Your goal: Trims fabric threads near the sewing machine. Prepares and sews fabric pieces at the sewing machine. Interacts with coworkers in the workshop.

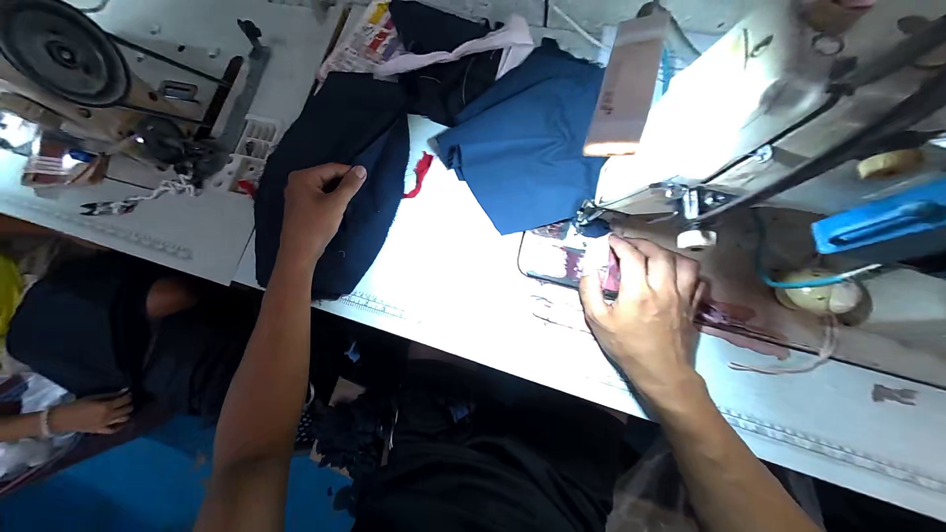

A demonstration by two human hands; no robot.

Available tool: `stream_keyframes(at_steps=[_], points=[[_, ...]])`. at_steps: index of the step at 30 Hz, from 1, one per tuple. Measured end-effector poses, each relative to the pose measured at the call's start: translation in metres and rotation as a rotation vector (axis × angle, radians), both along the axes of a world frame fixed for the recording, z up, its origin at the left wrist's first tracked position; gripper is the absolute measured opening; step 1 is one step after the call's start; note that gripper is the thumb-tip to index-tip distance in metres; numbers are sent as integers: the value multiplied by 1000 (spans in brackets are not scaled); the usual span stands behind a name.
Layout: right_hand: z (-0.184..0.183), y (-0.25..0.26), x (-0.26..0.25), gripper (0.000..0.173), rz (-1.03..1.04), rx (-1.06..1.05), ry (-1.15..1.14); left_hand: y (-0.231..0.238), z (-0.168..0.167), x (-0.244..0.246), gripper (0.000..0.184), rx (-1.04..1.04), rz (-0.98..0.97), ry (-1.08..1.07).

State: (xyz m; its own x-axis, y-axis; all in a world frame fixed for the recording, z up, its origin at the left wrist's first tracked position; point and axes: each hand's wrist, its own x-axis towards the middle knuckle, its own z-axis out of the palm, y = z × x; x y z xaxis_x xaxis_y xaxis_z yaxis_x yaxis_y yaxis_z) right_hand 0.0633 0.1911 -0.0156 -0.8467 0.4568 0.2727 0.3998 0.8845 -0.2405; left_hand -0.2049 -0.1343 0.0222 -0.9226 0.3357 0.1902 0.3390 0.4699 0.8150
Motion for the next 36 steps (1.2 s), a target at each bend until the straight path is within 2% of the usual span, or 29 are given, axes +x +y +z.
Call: stream_keyframes(at_steps=[2,5,8,15,19,22,24,26,28,30,31,32,33,34,36], points=[[-2,1,0,54,-2,11,4,-1,2,2,26,-29,14,43],[-2,2,0,54,-4,18,5,3,3,8,45,-125,68,175],[-3,3,1,54,-6,19,15,9,4,14,56,-165,102,251],[-2,3,2,55,-4,11,12,12,3,16,54,-307,111,378],[-3,4,2,55,-5,9,14,10,3,17,56,-310,122,401],[-2,1,4,51,26,53,103,10,3,18,55,-266,126,449],[8,-12,6,46,97,-10,207,13,6,23,52,-249,119,529],[24,-39,6,45,177,-302,255,18,12,37,47,-237,79,624],[40,-63,-1,46,239,-928,160,28,26,67,37,-255,-46,653],[48,-74,-13,49,281,-1581,44,40,32,109,29,-257,-282,651],[48,-78,-18,48,260,-1761,20,46,32,130,29,-229,-443,633],[47,-81,-21,41,214,-1786,14,53,31,145,30,-166,-592,601],[45,-81,-21,35,161,-1672,6,59,30,155,34,-103,-692,553],[42,-79,-18,28,117,-1463,-18,63,28,157,35,-61,-729,495],[36,-70,-5,22,69,-1116,-93,70,20,146,30,-93,-653,423]])
